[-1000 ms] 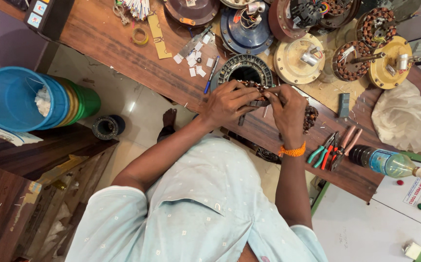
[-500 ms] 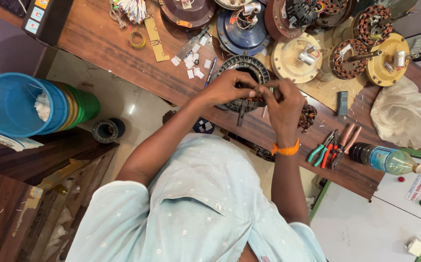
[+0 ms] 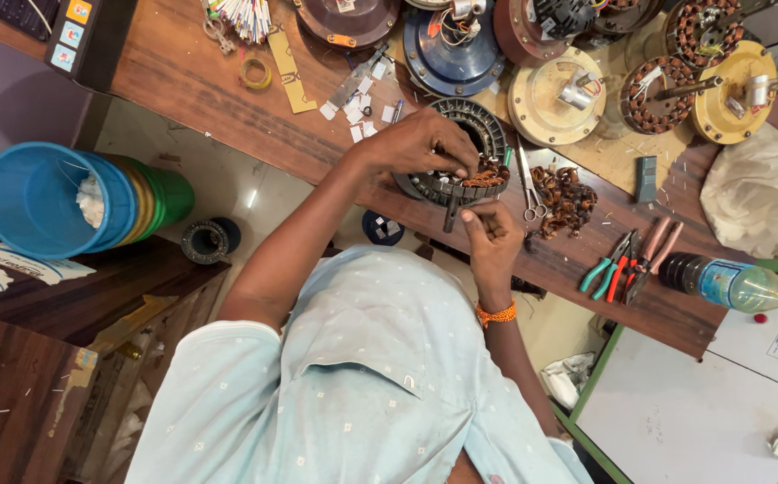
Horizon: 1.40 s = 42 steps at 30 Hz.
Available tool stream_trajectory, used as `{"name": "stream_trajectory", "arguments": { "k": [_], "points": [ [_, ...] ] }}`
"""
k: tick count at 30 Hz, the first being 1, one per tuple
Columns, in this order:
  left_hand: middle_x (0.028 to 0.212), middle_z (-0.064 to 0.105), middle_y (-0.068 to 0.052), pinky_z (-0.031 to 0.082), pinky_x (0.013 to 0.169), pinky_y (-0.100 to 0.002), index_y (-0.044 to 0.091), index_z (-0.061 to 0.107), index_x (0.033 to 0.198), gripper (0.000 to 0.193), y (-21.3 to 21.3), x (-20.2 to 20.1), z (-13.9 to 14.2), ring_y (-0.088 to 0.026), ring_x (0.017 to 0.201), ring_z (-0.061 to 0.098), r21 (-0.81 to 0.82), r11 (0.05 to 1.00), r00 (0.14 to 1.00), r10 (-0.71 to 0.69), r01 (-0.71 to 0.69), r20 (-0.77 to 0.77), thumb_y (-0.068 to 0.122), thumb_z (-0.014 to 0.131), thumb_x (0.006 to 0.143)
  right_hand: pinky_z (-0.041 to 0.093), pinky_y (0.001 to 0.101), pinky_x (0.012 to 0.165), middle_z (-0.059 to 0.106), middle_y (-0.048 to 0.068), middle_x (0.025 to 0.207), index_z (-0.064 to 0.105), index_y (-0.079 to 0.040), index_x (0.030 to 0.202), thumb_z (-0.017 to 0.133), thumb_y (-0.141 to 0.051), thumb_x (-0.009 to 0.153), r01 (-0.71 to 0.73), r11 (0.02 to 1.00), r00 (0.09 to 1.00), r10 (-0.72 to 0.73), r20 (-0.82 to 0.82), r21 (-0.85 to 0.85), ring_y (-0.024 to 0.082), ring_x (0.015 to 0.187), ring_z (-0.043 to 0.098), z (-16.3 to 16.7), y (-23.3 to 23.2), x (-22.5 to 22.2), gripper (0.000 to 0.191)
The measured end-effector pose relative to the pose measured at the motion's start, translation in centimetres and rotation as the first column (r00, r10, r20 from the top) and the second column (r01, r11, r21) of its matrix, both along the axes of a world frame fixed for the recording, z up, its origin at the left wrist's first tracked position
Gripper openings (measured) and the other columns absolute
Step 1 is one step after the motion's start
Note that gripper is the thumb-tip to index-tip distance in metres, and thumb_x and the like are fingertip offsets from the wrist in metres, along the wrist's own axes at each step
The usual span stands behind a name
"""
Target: The person sits at a workbench and fits copper wire coils one at a time into the slots of a circular motor stator housing, pressing each coil into place by hand and taking new coils from a pile on the bench.
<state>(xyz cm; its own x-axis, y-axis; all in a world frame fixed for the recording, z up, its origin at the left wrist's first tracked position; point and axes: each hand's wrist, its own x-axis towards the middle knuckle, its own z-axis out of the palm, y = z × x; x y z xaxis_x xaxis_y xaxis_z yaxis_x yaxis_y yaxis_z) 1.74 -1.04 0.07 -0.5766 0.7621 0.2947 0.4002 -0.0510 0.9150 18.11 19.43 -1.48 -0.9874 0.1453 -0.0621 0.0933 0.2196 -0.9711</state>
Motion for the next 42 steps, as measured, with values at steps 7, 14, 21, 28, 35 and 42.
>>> {"name": "stream_trajectory", "arguments": {
  "k": [7,14,21,28,35,42],
  "points": [
    [0.101,0.074,-0.006,0.051,0.080,-0.043,0.014,0.076,0.114,0.045,0.0,3.6,3.3,-0.029,0.098,0.064,-0.206,0.949,0.959,0.197,-0.238,-0.203,0.036,0.090,0.076,0.026,0.0220,0.047,0.057,-0.006,0.066,0.070,-0.003,0.092,0.075,-0.013,0.096,0.148,0.989,0.988,-0.148,0.051,0.018,0.002,0.054,0.040,-2.2,0.5,-0.2,0.011],
    [0.116,0.072,-0.004,0.054,0.093,-0.041,0.013,0.071,0.126,0.049,3.4,9.3,1.9,-0.025,0.110,0.064,-0.058,0.754,0.694,0.569,-0.655,-0.440,0.026,0.085,0.081,0.033,0.0264,0.057,0.062,0.000,0.083,0.075,-0.001,0.101,0.074,-0.004,0.097,-0.004,0.944,0.993,0.044,-0.113,0.331,0.007,0.066,0.044,3.2,3.5,-0.9,0.005],
    [0.118,0.073,-0.002,0.054,0.092,-0.040,0.014,0.072,0.122,0.045,3.8,9.6,0.3,-0.024,0.109,0.065,-0.015,0.745,0.681,0.601,-0.667,-0.418,0.028,0.087,0.081,0.043,0.0317,0.062,0.061,0.010,0.084,0.070,0.002,0.097,0.074,0.004,0.094,-0.078,0.850,0.944,0.231,-0.236,0.521,0.017,0.069,0.056,6.7,2.5,-3.5,0.006],
    [0.118,0.074,0.001,0.055,0.090,-0.039,0.014,0.072,0.120,0.045,4.1,9.8,0.6,-0.021,0.107,0.065,-0.015,0.726,0.679,0.635,-0.688,-0.369,0.029,0.088,0.080,0.045,0.0346,0.062,0.061,0.013,0.086,0.067,0.004,0.097,0.073,0.007,0.095,-0.140,0.829,0.919,0.312,-0.240,0.541,0.020,0.070,0.060,7.3,2.1,-5.4,0.008],
    [0.115,0.074,0.000,0.055,0.090,-0.040,0.014,0.072,0.119,0.046,3.4,9.3,1.1,-0.022,0.105,0.066,-0.026,0.743,0.706,0.625,-0.669,-0.332,0.032,0.086,0.079,0.049,0.0317,0.063,0.069,0.012,0.087,0.072,0.000,0.102,0.076,0.002,0.095,-0.207,0.786,0.917,0.363,-0.165,0.583,0.018,0.072,0.065,7.1,3.3,-7.8,0.008],
    [0.096,0.077,-0.009,0.054,0.081,-0.042,0.010,0.072,0.121,0.041,4.6,7.5,2.0,-0.031,0.091,0.069,-0.246,0.735,0.750,0.660,-0.632,0.047,0.032,0.077,0.086,0.046,0.0304,0.060,0.071,0.010,0.086,0.076,-0.005,0.097,0.086,-0.009,0.089,-0.185,0.751,0.891,0.400,-0.215,0.634,0.016,0.068,0.062,6.9,3.2,-9.8,0.013]
  ]
}}
